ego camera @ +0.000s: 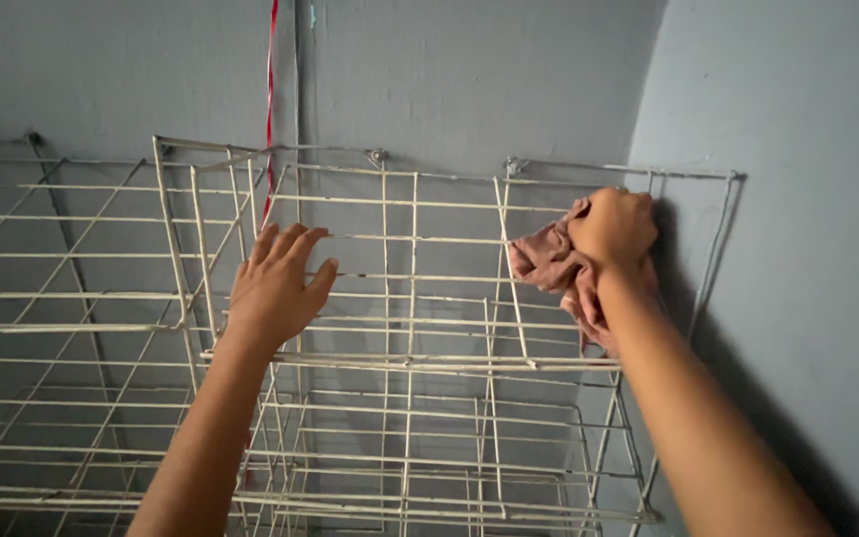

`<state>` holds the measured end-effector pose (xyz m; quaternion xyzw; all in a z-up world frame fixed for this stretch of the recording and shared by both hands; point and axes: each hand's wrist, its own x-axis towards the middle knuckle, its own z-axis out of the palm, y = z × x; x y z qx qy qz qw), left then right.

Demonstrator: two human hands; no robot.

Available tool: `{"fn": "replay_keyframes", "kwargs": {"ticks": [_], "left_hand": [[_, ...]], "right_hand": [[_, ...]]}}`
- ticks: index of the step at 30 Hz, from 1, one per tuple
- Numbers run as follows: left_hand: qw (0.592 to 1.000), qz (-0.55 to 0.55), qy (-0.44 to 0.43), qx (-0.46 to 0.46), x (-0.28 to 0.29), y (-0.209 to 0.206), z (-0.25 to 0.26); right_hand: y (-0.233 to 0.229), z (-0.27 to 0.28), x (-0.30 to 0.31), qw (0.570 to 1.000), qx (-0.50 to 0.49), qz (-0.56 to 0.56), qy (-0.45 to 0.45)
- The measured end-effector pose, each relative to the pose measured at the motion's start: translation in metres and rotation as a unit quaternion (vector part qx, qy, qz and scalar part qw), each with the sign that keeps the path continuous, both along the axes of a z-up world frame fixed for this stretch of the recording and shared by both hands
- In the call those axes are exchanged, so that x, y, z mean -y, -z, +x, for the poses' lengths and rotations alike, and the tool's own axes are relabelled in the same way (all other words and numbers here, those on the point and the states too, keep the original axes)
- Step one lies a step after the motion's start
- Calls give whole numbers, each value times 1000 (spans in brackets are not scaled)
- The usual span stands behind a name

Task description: The person places a pair of white sandals on the floor near a doorway, then picks up a pink cloth and wipes the horizontal bars of a white wire wall-mounted shelf. The person cleans multiple sections of the shelf with the cloth.

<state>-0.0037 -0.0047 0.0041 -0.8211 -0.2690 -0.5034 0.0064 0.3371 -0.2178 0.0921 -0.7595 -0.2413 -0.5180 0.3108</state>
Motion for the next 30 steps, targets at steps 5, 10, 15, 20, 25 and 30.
{"fn": "replay_keyframes", "kwargs": {"ticks": [5, 10, 15, 20, 25, 30], "left_hand": [[1000, 8, -4, 3, 0, 0, 1], [1000, 4, -6, 13, 1, 2, 3], [1000, 5, -9, 10, 2, 0, 2], [1000, -3, -11, 6, 4, -1, 2], [1000, -3, -6, 1, 4, -2, 1], [1000, 4, -6, 5, 4, -2, 2]], "right_hand": [[3, 8, -5, 1000, 11, -13, 13], [3, -11, 6, 996, 68, -20, -63], [-3, -43, 8, 973, -20, -77, -218], [-4, -53, -9, 918, 181, -159, -316], [-1, -42, -17, 888, 232, -155, -365], [0, -32, -16, 917, 87, -114, -374]]}}
